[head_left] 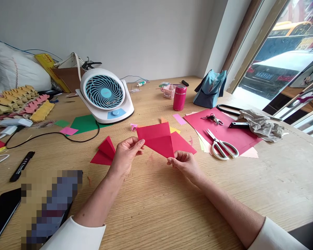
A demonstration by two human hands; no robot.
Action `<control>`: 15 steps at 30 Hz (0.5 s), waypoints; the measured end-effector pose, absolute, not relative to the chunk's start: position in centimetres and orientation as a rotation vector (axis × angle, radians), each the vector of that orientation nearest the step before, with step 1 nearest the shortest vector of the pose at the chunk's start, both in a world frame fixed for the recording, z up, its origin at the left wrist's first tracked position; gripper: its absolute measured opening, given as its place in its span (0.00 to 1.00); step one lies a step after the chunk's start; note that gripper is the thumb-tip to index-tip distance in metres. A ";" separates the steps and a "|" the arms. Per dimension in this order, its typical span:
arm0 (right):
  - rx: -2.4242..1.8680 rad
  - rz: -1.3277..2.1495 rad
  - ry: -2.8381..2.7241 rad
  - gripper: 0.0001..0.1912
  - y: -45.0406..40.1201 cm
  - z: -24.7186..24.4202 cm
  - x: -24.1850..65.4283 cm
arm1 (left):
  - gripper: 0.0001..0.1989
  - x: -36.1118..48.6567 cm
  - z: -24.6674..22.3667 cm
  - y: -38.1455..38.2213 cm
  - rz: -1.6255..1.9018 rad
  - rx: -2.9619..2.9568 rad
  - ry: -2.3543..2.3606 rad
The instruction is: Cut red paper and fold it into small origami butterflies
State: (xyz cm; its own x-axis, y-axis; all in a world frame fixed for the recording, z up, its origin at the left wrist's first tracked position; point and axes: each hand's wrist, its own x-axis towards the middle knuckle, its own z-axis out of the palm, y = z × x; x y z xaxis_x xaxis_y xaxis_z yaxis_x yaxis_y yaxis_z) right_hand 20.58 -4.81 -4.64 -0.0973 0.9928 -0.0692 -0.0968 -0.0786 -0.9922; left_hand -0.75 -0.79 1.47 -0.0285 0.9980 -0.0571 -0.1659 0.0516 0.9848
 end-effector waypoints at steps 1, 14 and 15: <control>-1.147 1.374 -1.169 0.21 -4.8 -4.7 20.6 | 0.22 -0.8 1.4 -0.8 1.273 1.027 1.122; -1.134 1.211 -1.223 0.21 -3.8 -3.9 23.0 | 0.21 -1.5 2.4 -0.6 1.348 0.960 1.032; -1.115 1.210 -1.198 0.20 -3.9 -3.7 23.1 | 0.21 -1.4 2.4 -0.7 1.329 0.965 1.032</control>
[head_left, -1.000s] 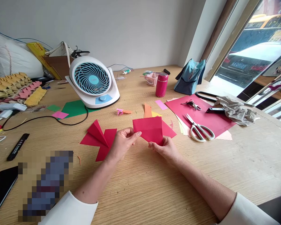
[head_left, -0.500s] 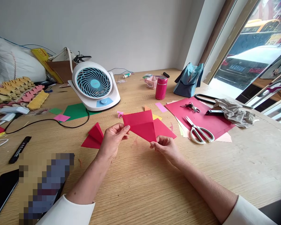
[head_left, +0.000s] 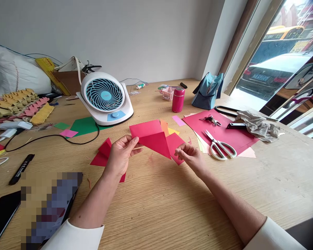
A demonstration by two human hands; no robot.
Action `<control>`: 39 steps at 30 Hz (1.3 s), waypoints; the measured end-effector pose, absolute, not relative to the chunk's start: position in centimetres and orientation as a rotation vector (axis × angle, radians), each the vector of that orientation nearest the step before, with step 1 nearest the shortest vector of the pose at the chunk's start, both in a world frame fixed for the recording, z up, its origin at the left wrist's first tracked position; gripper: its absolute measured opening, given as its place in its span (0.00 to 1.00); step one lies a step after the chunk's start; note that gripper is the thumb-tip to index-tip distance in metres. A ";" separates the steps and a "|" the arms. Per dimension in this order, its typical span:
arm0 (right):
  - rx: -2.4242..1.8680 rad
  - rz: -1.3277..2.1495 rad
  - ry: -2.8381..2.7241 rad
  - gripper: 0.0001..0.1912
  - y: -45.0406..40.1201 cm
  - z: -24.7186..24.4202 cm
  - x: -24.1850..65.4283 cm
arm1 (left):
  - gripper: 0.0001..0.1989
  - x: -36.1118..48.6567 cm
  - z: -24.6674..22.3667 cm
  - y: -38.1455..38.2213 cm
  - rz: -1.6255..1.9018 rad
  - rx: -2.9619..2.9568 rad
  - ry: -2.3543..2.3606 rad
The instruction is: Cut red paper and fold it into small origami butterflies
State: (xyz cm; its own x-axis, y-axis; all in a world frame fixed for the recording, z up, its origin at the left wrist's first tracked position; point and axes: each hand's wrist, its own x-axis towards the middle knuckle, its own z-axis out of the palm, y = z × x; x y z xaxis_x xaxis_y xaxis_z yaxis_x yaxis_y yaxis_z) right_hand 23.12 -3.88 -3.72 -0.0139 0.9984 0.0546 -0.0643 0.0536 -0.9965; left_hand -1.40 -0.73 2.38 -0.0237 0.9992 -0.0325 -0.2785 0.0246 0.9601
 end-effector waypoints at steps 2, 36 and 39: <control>-1.042 1.284 -1.166 0.20 -4.2 -3.5 23.2 | 0.21 -1.0 2.2 -1.0 1.261 0.994 1.032; -0.992 1.428 -1.050 0.21 -5.2 -3.7 20.4 | 0.22 1.1 -0.7 -2.1 0.999 1.126 1.132; -1.010 1.397 -1.026 0.23 -5.2 -3.9 20.5 | 0.22 1.1 -0.5 -2.2 0.981 1.127 1.123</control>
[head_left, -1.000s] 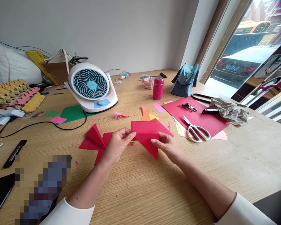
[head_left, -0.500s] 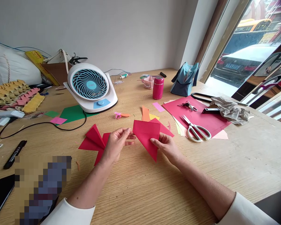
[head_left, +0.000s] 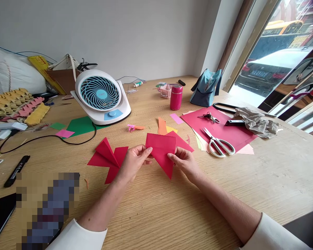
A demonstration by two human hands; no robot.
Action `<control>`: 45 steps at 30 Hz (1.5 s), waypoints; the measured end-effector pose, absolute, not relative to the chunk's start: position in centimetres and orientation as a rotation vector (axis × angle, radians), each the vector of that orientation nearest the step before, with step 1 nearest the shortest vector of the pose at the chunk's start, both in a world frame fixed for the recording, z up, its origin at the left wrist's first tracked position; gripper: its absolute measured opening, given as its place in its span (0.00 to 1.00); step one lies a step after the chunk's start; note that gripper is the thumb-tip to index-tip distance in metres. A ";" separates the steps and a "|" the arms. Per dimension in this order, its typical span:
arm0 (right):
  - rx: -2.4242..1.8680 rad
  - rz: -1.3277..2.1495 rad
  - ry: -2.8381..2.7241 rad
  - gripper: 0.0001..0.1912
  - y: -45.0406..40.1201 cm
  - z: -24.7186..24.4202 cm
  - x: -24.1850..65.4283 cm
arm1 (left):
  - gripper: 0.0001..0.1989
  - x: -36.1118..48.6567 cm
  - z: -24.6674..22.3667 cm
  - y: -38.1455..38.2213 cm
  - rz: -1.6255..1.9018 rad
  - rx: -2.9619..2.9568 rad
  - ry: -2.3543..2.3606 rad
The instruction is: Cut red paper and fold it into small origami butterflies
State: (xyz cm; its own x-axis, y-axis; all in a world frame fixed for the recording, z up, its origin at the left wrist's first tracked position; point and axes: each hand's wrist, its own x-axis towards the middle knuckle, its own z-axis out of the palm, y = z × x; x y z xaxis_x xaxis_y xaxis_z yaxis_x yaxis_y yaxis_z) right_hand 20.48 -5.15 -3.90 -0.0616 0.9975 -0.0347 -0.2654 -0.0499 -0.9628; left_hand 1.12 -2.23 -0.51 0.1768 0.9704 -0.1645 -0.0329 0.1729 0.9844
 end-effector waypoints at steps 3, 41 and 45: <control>-1.032 1.369 -1.040 0.23 -5.2 -4.0 20.5 | 0.22 1.5 -0.7 -2.5 0.901 1.134 1.111; -1.172 1.401 -1.355 0.15 -5.9 -4.2 19.7 | 0.22 0.3 0.8 -1.7 1.164 1.152 1.199; -1.174 1.393 -1.397 0.14 -5.8 -4.7 19.9 | 0.24 -0.1 1.2 -1.5 1.224 1.081 1.223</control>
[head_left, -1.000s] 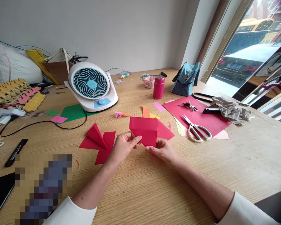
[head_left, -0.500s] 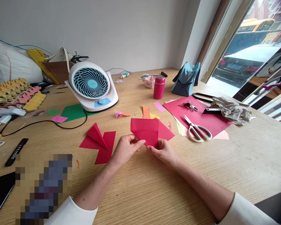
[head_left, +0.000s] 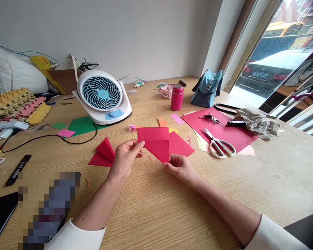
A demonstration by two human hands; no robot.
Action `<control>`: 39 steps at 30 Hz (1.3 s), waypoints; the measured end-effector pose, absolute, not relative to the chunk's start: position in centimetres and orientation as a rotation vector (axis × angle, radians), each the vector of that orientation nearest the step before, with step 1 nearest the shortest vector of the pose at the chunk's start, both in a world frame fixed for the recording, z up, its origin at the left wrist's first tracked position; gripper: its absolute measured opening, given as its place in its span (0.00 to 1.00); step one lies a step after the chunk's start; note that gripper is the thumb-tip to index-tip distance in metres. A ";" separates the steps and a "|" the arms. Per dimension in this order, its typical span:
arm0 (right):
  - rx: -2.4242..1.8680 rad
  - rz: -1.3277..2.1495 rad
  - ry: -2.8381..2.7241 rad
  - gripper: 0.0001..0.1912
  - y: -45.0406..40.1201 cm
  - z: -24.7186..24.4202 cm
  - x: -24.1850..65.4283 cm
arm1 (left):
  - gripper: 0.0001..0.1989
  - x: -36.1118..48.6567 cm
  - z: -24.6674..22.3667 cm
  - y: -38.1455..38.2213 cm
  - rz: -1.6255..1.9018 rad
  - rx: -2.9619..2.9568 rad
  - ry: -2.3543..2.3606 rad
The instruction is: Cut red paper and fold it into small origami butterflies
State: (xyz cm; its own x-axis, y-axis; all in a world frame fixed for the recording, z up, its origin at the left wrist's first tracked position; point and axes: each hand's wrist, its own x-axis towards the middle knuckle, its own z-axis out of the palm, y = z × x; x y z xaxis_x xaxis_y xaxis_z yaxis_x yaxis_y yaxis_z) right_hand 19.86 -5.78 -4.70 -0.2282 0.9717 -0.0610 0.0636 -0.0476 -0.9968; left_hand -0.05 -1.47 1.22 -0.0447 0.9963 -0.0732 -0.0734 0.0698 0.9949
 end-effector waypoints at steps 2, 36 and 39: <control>-1.191 1.382 -1.420 0.14 -5.8 -4.8 19.9 | 0.24 -0.2 1.3 -1.3 1.237 1.062 1.222; -1.189 1.306 -1.486 0.20 -5.8 -5.6 19.9 | 0.19 0.6 0.7 -1.7 1.202 1.126 1.187; -1.205 1.298 -1.503 0.20 -5.9 -5.6 19.9 | 0.20 0.0 1.2 -1.5 1.260 1.089 1.199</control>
